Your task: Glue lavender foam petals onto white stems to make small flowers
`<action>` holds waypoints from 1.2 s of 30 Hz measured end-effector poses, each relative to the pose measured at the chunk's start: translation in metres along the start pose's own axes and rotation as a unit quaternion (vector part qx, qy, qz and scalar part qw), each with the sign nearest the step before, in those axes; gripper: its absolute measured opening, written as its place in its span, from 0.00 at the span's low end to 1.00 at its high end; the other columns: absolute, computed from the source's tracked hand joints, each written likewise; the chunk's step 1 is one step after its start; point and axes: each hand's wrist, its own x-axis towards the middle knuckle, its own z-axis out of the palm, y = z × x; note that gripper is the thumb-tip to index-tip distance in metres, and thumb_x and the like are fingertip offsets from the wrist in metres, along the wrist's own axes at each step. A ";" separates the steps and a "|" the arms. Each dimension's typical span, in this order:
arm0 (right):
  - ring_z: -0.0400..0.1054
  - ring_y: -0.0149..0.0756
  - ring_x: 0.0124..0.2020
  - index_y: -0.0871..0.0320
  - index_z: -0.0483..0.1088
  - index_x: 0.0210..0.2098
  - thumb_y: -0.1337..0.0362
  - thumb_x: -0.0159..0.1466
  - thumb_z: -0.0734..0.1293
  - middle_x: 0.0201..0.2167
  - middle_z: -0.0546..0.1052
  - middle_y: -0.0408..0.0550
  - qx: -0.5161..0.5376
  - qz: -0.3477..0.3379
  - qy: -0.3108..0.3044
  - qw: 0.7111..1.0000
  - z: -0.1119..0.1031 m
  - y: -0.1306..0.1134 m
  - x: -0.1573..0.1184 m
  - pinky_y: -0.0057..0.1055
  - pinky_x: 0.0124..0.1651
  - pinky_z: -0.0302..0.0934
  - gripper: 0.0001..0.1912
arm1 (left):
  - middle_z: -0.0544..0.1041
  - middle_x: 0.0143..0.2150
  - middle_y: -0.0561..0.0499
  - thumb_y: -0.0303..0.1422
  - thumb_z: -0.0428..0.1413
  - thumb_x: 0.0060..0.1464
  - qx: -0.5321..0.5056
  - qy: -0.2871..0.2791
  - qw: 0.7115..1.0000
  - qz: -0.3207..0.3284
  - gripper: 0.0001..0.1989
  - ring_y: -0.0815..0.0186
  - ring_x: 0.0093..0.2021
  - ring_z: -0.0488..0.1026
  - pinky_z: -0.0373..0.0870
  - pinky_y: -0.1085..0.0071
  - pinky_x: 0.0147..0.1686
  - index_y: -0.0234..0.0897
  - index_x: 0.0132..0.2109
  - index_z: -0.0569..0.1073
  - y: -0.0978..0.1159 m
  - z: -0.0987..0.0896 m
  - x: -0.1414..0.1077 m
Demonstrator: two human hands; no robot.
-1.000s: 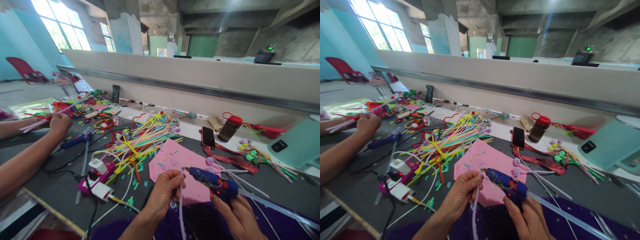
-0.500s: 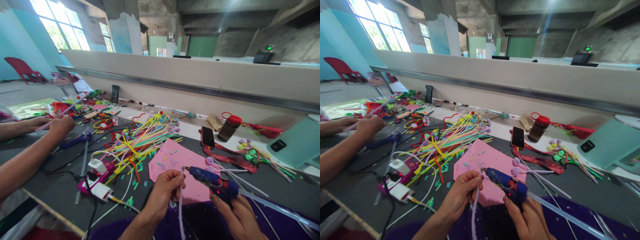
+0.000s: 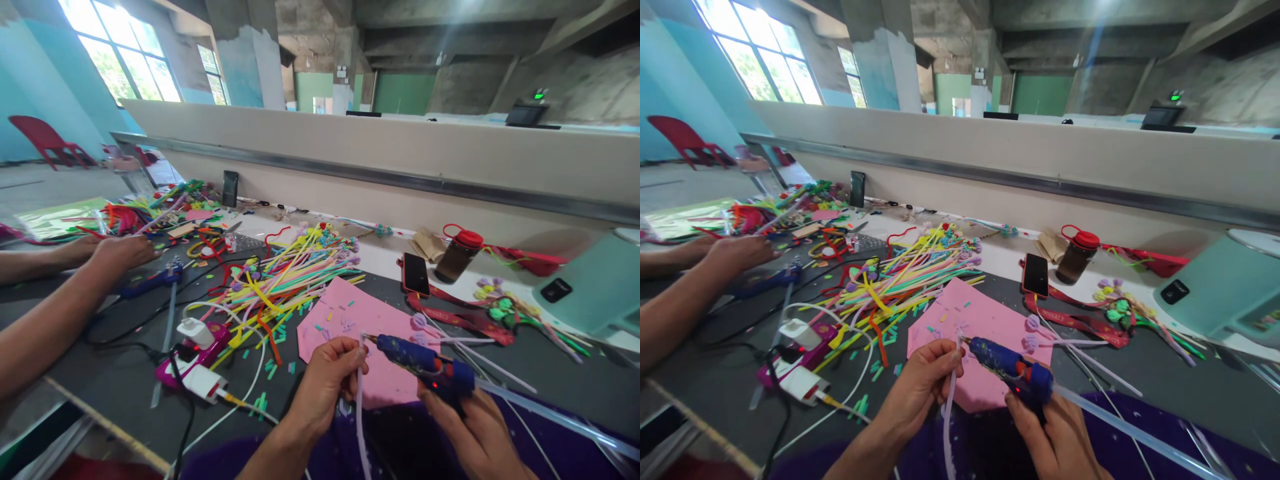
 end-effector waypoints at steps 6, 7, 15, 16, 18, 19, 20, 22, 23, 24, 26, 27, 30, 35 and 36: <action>0.73 0.40 0.38 0.52 0.72 0.40 0.54 0.62 0.59 0.36 0.79 0.44 0.001 -0.012 -0.009 1.000 -0.001 0.002 0.000 0.30 0.37 0.69 0.15 | 0.71 0.20 0.55 0.36 0.58 0.46 0.014 -0.005 1.000 0.013 0.10 0.80 0.11 0.58 0.51 0.83 0.10 0.32 0.26 0.69 0.000 -0.001 0.000; 0.73 0.41 0.38 0.51 0.72 0.41 0.54 0.61 0.60 0.37 0.78 0.44 -0.001 -0.006 -0.008 1.000 0.000 0.005 -0.002 0.30 0.35 0.69 0.15 | 0.71 0.20 0.55 0.36 0.58 0.47 0.014 -0.005 1.000 0.016 0.10 0.80 0.11 0.58 0.52 0.83 0.10 0.32 0.26 0.70 0.000 -0.001 0.000; 0.72 0.42 0.40 0.52 0.73 0.40 0.54 0.60 0.60 0.37 0.78 0.46 0.046 0.021 -0.016 0.999 0.001 0.005 0.000 0.33 0.42 0.67 0.15 | 0.72 0.20 0.55 0.36 0.59 0.46 0.024 -0.002 1.000 0.003 0.11 0.80 0.11 0.59 0.51 0.83 0.10 0.32 0.26 0.69 0.001 0.000 0.000; 0.71 0.43 0.40 0.53 0.73 0.40 0.54 0.60 0.61 0.37 0.78 0.47 0.060 0.029 -0.020 0.998 -0.001 0.003 0.001 0.33 0.42 0.66 0.15 | 0.71 0.20 0.55 0.36 0.59 0.46 0.024 -0.001 1.000 0.005 0.10 0.80 0.11 0.59 0.51 0.83 0.10 0.32 0.26 0.69 0.001 0.000 0.000; 0.71 0.43 0.37 0.54 0.73 0.38 0.54 0.59 0.61 0.34 0.78 0.47 0.099 0.046 -0.030 0.994 -0.005 -0.003 0.002 0.33 0.40 0.65 0.14 | 0.70 0.19 0.56 0.35 0.59 0.46 0.019 0.001 1.000 0.012 0.10 0.80 0.11 0.59 0.51 0.83 0.10 0.32 0.25 0.69 0.003 0.000 -0.001; 0.71 0.42 0.35 0.54 0.73 0.37 0.54 0.59 0.62 0.33 0.77 0.48 0.125 0.057 -0.036 0.990 -0.007 -0.005 0.004 0.32 0.39 0.65 0.14 | 0.70 0.18 0.56 0.35 0.59 0.46 0.014 0.003 1.000 0.014 0.10 0.80 0.11 0.58 0.51 0.83 0.10 0.32 0.25 0.69 0.005 -0.001 -0.001; 0.70 0.41 0.34 0.55 0.73 0.35 0.54 0.59 0.61 0.32 0.77 0.48 0.156 0.072 -0.042 0.984 -0.009 -0.008 0.006 0.31 0.37 0.64 0.14 | 0.69 0.17 0.57 0.35 0.59 0.46 0.006 0.005 1.000 0.015 0.11 0.80 0.11 0.58 0.51 0.83 0.10 0.32 0.24 0.68 0.006 -0.002 -0.001; 0.68 0.39 0.31 0.58 0.72 0.32 0.54 0.60 0.60 0.30 0.76 0.49 0.228 0.109 -0.050 0.966 -0.011 -0.011 0.014 0.30 0.35 0.62 0.15 | 0.68 0.17 0.57 0.34 0.59 0.46 -0.019 0.014 1.000 0.018 0.10 0.81 0.11 0.58 0.52 0.83 0.11 0.31 0.24 0.69 0.011 -0.005 -0.001; 0.67 0.37 0.30 0.59 0.71 0.30 0.54 0.60 0.60 0.28 0.75 0.48 0.266 0.129 -0.055 0.954 -0.011 -0.011 0.019 0.29 0.33 0.61 0.15 | 0.69 0.18 0.57 0.33 0.59 0.46 -0.041 0.019 0.999 0.020 0.09 0.81 0.12 0.58 0.52 0.84 0.11 0.31 0.25 0.69 0.013 -0.007 -0.001; 0.66 0.35 0.28 0.60 0.69 0.29 0.55 0.60 0.60 0.25 0.73 0.47 0.303 0.148 -0.061 0.940 -0.009 -0.009 0.024 0.28 0.32 0.61 0.15 | 0.69 0.18 0.57 0.32 0.59 0.45 -0.068 0.020 0.997 0.022 0.08 0.81 0.12 0.58 0.52 0.84 0.11 0.32 0.27 0.70 0.016 -0.010 0.000; 0.63 0.32 0.23 0.60 0.66 0.28 0.55 0.60 0.61 0.19 0.68 0.42 0.369 0.193 -0.071 0.906 -0.004 -0.003 0.034 0.26 0.29 0.59 0.14 | 0.68 0.18 0.57 0.31 0.59 0.45 -0.114 0.005 0.993 0.026 0.07 0.81 0.12 0.57 0.50 0.85 0.11 0.32 0.29 0.70 0.020 -0.014 0.000; 0.61 0.30 0.22 0.60 0.66 0.29 0.55 0.59 0.62 0.19 0.67 0.40 0.398 0.217 -0.080 0.888 -0.001 0.002 0.037 0.26 0.27 0.58 0.13 | 0.68 0.18 0.57 0.31 0.59 0.45 -0.130 -0.005 0.991 0.028 0.06 0.82 0.12 0.56 0.49 0.85 0.10 0.32 0.30 0.70 0.022 -0.016 0.001; 0.59 0.27 0.19 0.60 0.65 0.32 0.55 0.57 0.64 0.20 0.67 0.39 0.435 0.274 -0.113 0.850 0.008 0.018 0.036 0.24 0.24 0.55 0.13 | 0.68 0.18 0.57 0.29 0.59 0.46 -0.150 -0.019 0.988 0.036 0.05 0.82 0.12 0.55 0.49 0.85 0.10 0.32 0.30 0.70 0.027 -0.019 0.000; 0.61 0.26 0.20 0.61 0.66 0.33 0.55 0.57 0.65 0.20 0.68 0.39 0.440 0.330 -0.158 0.820 0.018 0.033 0.021 0.23 0.24 0.53 0.14 | 0.68 0.19 0.56 0.29 0.60 0.45 -0.146 0.001 0.988 0.051 0.07 0.82 0.12 0.56 0.50 0.85 0.09 0.31 0.30 0.70 0.032 -0.020 -0.003; 0.61 0.26 0.20 0.61 0.66 0.32 0.55 0.57 0.65 0.21 0.69 0.40 0.444 0.336 -0.169 0.813 0.020 0.034 0.019 0.23 0.25 0.54 0.14 | 0.68 0.19 0.56 0.29 0.60 0.44 -0.145 0.007 0.988 0.054 0.07 0.81 0.12 0.56 0.50 0.85 0.09 0.31 0.30 0.70 0.033 -0.021 -0.003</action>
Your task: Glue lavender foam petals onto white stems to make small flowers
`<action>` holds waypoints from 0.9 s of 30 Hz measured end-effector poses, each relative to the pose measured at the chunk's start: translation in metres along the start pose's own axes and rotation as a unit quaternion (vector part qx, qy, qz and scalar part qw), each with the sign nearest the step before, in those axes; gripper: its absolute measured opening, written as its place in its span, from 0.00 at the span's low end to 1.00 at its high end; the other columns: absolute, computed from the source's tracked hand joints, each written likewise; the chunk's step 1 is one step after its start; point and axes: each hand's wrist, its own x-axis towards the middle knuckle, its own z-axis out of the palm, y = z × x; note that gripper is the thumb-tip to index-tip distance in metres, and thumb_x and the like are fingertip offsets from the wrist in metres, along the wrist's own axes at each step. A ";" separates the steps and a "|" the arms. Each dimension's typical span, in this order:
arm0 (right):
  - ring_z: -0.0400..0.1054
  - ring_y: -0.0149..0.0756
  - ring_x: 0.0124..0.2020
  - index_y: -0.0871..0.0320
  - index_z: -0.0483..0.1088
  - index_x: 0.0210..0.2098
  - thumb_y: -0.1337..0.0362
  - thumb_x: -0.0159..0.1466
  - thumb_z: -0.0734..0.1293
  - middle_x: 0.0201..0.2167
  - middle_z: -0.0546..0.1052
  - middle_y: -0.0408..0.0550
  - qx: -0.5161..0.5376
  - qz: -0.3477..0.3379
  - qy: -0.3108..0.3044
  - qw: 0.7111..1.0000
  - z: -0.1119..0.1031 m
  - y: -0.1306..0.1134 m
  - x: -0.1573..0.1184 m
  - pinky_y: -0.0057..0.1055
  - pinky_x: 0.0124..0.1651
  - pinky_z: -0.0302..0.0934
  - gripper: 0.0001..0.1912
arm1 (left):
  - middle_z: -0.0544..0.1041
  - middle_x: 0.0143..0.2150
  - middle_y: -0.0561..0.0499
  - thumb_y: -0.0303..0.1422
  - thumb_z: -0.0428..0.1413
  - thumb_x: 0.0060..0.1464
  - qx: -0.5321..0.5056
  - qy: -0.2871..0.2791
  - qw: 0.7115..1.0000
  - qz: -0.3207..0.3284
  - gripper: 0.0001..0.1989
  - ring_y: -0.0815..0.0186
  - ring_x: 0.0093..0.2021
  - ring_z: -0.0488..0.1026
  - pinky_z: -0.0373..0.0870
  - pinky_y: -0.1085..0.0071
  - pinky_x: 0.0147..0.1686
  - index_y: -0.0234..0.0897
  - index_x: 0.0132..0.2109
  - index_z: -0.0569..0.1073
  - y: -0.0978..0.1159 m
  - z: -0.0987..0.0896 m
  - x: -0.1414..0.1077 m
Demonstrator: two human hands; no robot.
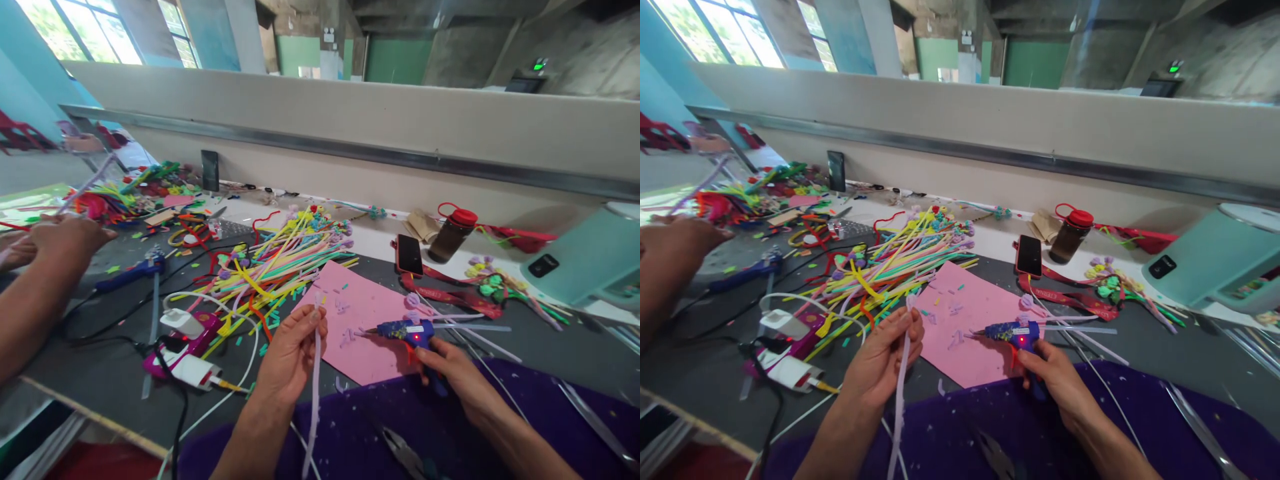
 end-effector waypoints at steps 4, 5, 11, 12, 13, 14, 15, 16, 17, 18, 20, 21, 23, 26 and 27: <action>0.63 0.28 0.21 0.60 0.65 0.31 0.55 0.56 0.64 0.22 0.71 0.41 0.007 0.016 -0.026 1.000 0.004 0.004 0.002 0.23 0.25 0.56 0.13 | 0.68 0.19 0.57 0.29 0.60 0.43 0.001 0.014 1.000 0.010 0.08 0.81 0.13 0.56 0.50 0.85 0.09 0.32 0.31 0.69 0.003 -0.002 0.001; 0.64 0.29 0.22 0.61 0.66 0.31 0.55 0.57 0.64 0.23 0.71 0.42 -0.006 0.011 -0.031 0.999 0.004 0.004 0.002 0.24 0.26 0.57 0.13 | 0.68 0.19 0.57 0.29 0.61 0.43 0.002 0.018 1.000 0.014 0.08 0.81 0.13 0.56 0.50 0.85 0.10 0.32 0.31 0.69 0.003 -0.001 0.000; 0.69 0.40 0.37 0.60 0.70 0.41 0.53 0.58 0.61 0.36 0.75 0.49 -0.293 -0.098 -0.013 0.951 -0.013 -0.004 -0.001 0.33 0.39 0.60 0.18 | 0.69 0.19 0.57 0.30 0.61 0.43 0.031 0.036 0.999 0.027 0.08 0.81 0.13 0.56 0.51 0.85 0.10 0.32 0.31 0.70 0.011 0.001 -0.006; 0.69 0.42 0.37 0.58 0.70 0.41 0.53 0.58 0.61 0.37 0.75 0.49 -0.352 -0.114 0.001 0.929 -0.017 -0.007 -0.003 0.34 0.40 0.60 0.18 | 0.69 0.19 0.58 0.30 0.61 0.43 0.035 0.039 0.998 0.027 0.08 0.81 0.13 0.57 0.51 0.85 0.10 0.32 0.31 0.70 0.013 0.000 -0.007; 0.69 0.42 0.37 0.58 0.71 0.42 0.54 0.58 0.61 0.38 0.75 0.50 -0.404 -0.128 0.019 0.906 -0.020 -0.010 -0.004 0.35 0.39 0.61 0.18 | 0.69 0.19 0.58 0.30 0.61 0.42 0.041 0.043 0.998 0.027 0.08 0.80 0.13 0.57 0.51 0.85 0.11 0.32 0.30 0.70 0.015 -0.002 -0.008; 0.70 0.42 0.36 0.57 0.71 0.42 0.54 0.59 0.60 0.38 0.76 0.50 -0.445 -0.144 0.041 0.883 -0.022 -0.014 -0.005 0.35 0.39 0.61 0.18 | 0.69 0.19 0.58 0.30 0.61 0.42 0.047 0.047 0.997 0.029 0.08 0.80 0.14 0.58 0.51 0.85 0.11 0.32 0.30 0.70 0.017 -0.004 -0.008; 0.70 0.41 0.35 0.56 0.71 0.42 0.55 0.59 0.60 0.37 0.76 0.49 -0.473 -0.160 0.058 0.864 -0.022 -0.020 -0.006 0.35 0.38 0.61 0.17 | 0.69 0.19 0.58 0.31 0.61 0.42 0.053 0.051 0.997 0.031 0.08 0.80 0.14 0.59 0.51 0.85 0.11 0.32 0.30 0.71 0.019 -0.007 -0.007; 0.70 0.40 0.34 0.55 0.71 0.42 0.56 0.60 0.59 0.37 0.76 0.49 -0.490 -0.178 0.065 0.851 -0.021 -0.026 -0.006 0.34 0.37 0.61 0.16 | 0.69 0.19 0.57 0.31 0.61 0.42 0.061 0.055 0.996 0.031 0.08 0.80 0.14 0.59 0.51 0.85 0.11 0.32 0.30 0.71 0.020 -0.010 -0.006; 0.70 0.38 0.33 0.55 0.71 0.42 0.58 0.60 0.59 0.37 0.76 0.48 -0.498 -0.195 0.058 0.843 -0.018 -0.033 -0.005 0.32 0.36 0.62 0.15 | 0.69 0.19 0.57 0.31 0.61 0.41 0.067 0.059 0.996 0.031 0.08 0.80 0.14 0.59 0.50 0.85 0.11 0.32 0.30 0.71 0.020 -0.013 -0.004; 0.70 0.37 0.33 0.55 0.71 0.41 0.58 0.61 0.58 0.36 0.76 0.48 -0.503 -0.211 0.041 0.837 -0.012 -0.041 -0.002 0.31 0.36 0.61 0.14 | 0.69 0.19 0.57 0.32 0.61 0.41 0.073 0.064 0.995 0.026 0.09 0.80 0.14 0.59 0.50 0.84 0.11 0.32 0.30 0.71 0.020 -0.016 -0.002; 0.70 0.37 0.34 0.56 0.72 0.40 0.60 0.61 0.58 0.35 0.76 0.48 -0.521 -0.244 0.026 0.818 0.003 -0.058 0.008 0.30 0.36 0.60 0.13 | 0.69 0.19 0.57 0.32 0.61 0.42 0.082 0.069 0.994 0.015 0.09 0.80 0.14 0.59 0.50 0.84 0.11 0.33 0.30 0.71 0.015 -0.020 0.001; 0.70 0.37 0.34 0.57 0.72 0.39 0.61 0.61 0.58 0.34 0.76 0.48 -0.532 -0.258 0.022 0.806 0.012 -0.065 0.015 0.29 0.36 0.60 0.13 | 0.69 0.19 0.58 0.33 0.61 0.43 0.087 0.065 0.994 0.005 0.08 0.80 0.13 0.59 0.50 0.84 0.11 0.33 0.29 0.70 0.011 -0.021 0.002; 0.70 0.36 0.36 0.57 0.73 0.38 0.64 0.62 0.57 0.35 0.77 0.48 -0.562 -0.273 0.002 0.781 0.033 -0.079 0.035 0.28 0.38 0.59 0.13 | 0.69 0.19 0.58 0.33 0.60 0.44 0.114 0.047 0.992 -0.022 0.08 0.80 0.13 0.58 0.51 0.83 0.12 0.33 0.28 0.70 0.000 -0.020 0.002; 0.69 0.35 0.39 0.57 0.73 0.40 0.65 0.64 0.55 0.38 0.77 0.48 -0.636 -0.260 -0.051 0.725 0.068 -0.094 0.074 0.26 0.39 0.57 0.15 | 0.70 0.18 0.56 0.34 0.59 0.45 0.155 -0.013 0.983 -0.098 0.09 0.80 0.11 0.57 0.48 0.82 0.11 0.33 0.27 0.69 -0.017 -0.016 0.000; 0.69 0.35 0.40 0.57 0.73 0.40 0.64 0.64 0.55 0.39 0.76 0.49 -0.644 -0.259 -0.061 0.717 0.079 -0.098 0.087 0.26 0.40 0.57 0.15 | 0.69 0.17 0.56 0.35 0.59 0.45 0.167 -0.030 0.979 -0.112 0.10 0.80 0.11 0.56 0.48 0.81 0.11 0.32 0.26 0.69 -0.021 -0.015 0.000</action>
